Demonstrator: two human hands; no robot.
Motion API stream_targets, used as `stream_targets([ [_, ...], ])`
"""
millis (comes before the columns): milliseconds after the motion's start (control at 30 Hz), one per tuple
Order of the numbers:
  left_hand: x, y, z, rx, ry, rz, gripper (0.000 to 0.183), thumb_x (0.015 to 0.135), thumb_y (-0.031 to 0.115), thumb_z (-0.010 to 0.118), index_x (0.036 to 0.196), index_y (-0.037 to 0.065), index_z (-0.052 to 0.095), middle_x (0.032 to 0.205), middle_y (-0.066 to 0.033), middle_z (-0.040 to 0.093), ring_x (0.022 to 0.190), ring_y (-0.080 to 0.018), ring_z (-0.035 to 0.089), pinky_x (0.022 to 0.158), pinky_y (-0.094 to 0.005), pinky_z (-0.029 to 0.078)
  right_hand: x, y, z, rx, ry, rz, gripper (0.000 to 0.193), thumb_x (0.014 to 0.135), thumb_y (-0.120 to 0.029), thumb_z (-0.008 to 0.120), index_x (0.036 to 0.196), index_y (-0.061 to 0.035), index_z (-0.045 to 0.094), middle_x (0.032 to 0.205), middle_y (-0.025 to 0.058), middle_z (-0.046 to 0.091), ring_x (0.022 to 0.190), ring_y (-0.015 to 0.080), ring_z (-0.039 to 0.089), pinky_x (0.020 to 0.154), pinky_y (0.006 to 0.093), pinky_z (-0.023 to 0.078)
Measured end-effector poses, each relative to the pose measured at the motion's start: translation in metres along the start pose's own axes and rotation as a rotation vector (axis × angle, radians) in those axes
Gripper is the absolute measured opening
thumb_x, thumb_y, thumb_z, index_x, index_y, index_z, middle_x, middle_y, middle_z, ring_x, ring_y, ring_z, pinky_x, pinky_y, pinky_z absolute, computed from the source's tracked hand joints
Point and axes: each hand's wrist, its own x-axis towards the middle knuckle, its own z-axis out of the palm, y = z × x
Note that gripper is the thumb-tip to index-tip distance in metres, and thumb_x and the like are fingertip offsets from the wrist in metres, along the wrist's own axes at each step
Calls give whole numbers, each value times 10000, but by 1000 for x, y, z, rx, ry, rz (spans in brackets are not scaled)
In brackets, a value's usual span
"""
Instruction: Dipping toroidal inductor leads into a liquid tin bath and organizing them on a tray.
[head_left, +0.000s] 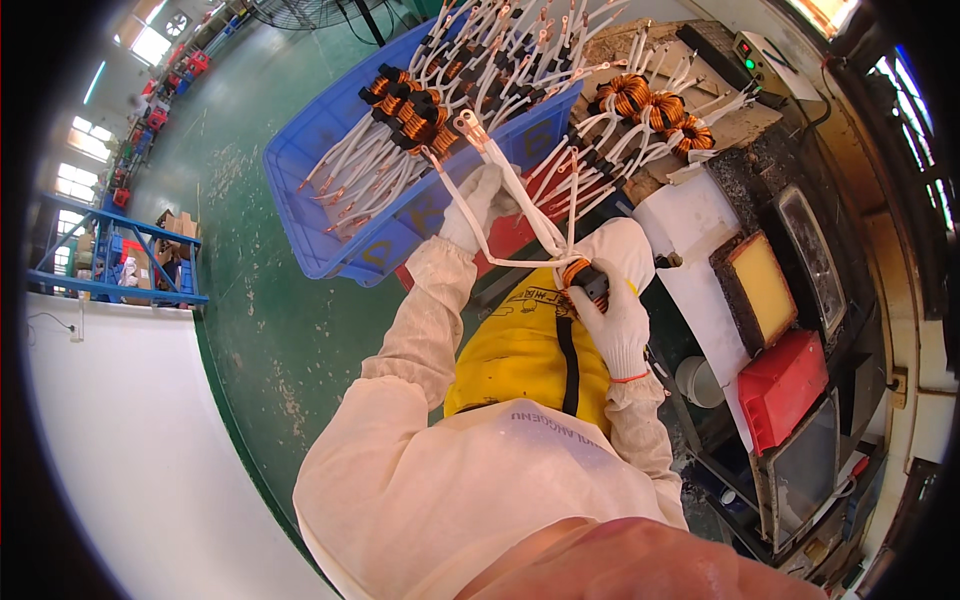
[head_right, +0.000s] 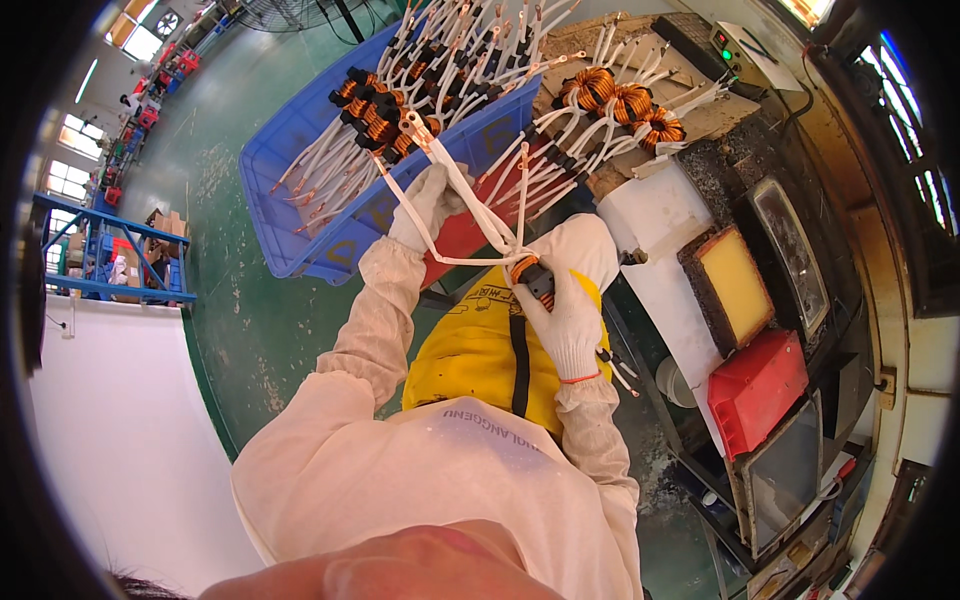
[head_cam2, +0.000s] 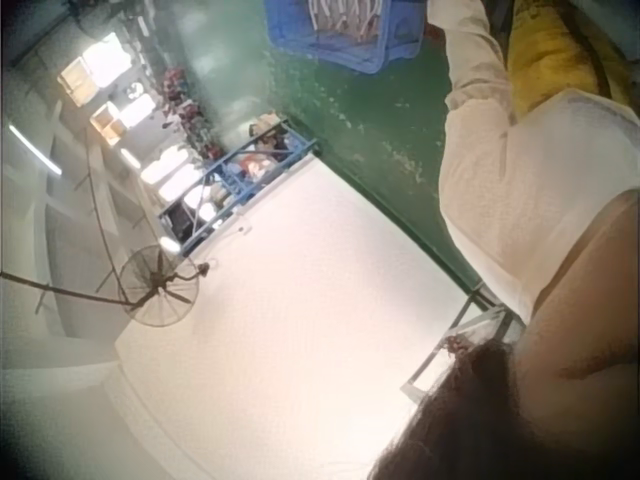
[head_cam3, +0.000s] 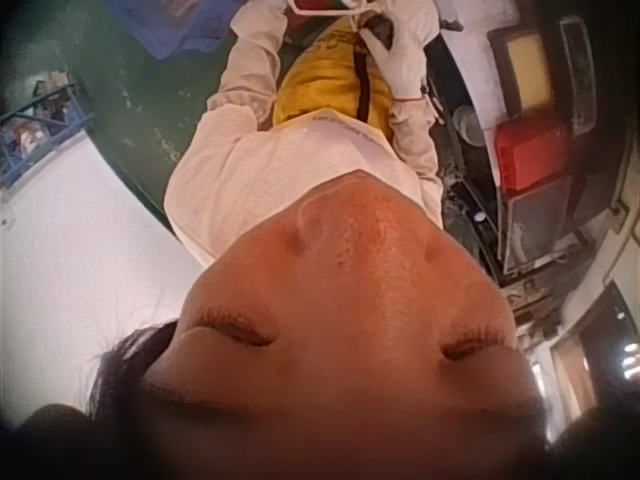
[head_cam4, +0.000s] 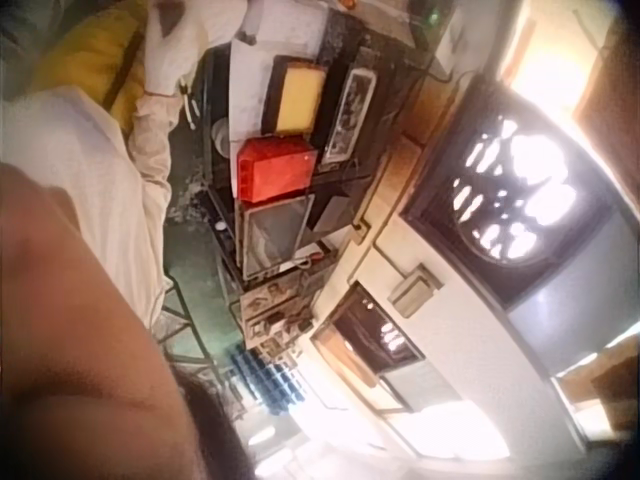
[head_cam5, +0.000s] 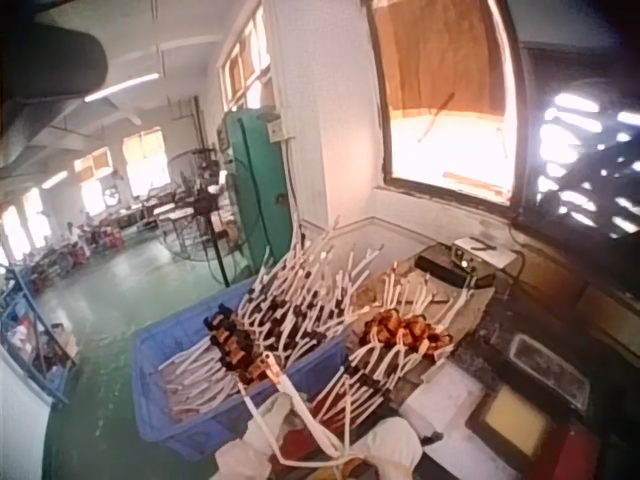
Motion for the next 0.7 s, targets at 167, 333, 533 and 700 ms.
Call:
stream_targets([
  [167,9,-11,-5,-173,-22,4,394,1074,359,471,1074,-9,612,749,-54,619,643,-165,565,656,-330,497,3,7,3,8,12,-2,484,837,-321,748,1267,-147,608,989,164,710,863,331,721,747,363,566],
  [333,13,-13,-4,-204,57,-75,379,1069,359,488,1040,8,625,738,-53,616,642,-166,558,639,-318,485,4,4,2,-5,-8,-2,485,843,-329,744,1272,-148,607,978,159,711,852,322,725,738,360,566],
  [533,22,-29,-14,-195,71,-119,386,1078,368,451,1072,24,626,867,-73,670,737,-160,644,703,-322,584,3,2,1,-13,2,9,495,841,-337,748,1276,-146,606,962,155,706,840,314,724,734,353,566],
  [700,19,-33,-22,-181,64,-91,385,1073,361,462,1126,14,620,958,-108,689,829,-194,678,783,-345,607,3,1,1,-13,-4,2,486,844,-331,747,1275,-152,608,979,153,709,846,314,724,739,350,566],
])
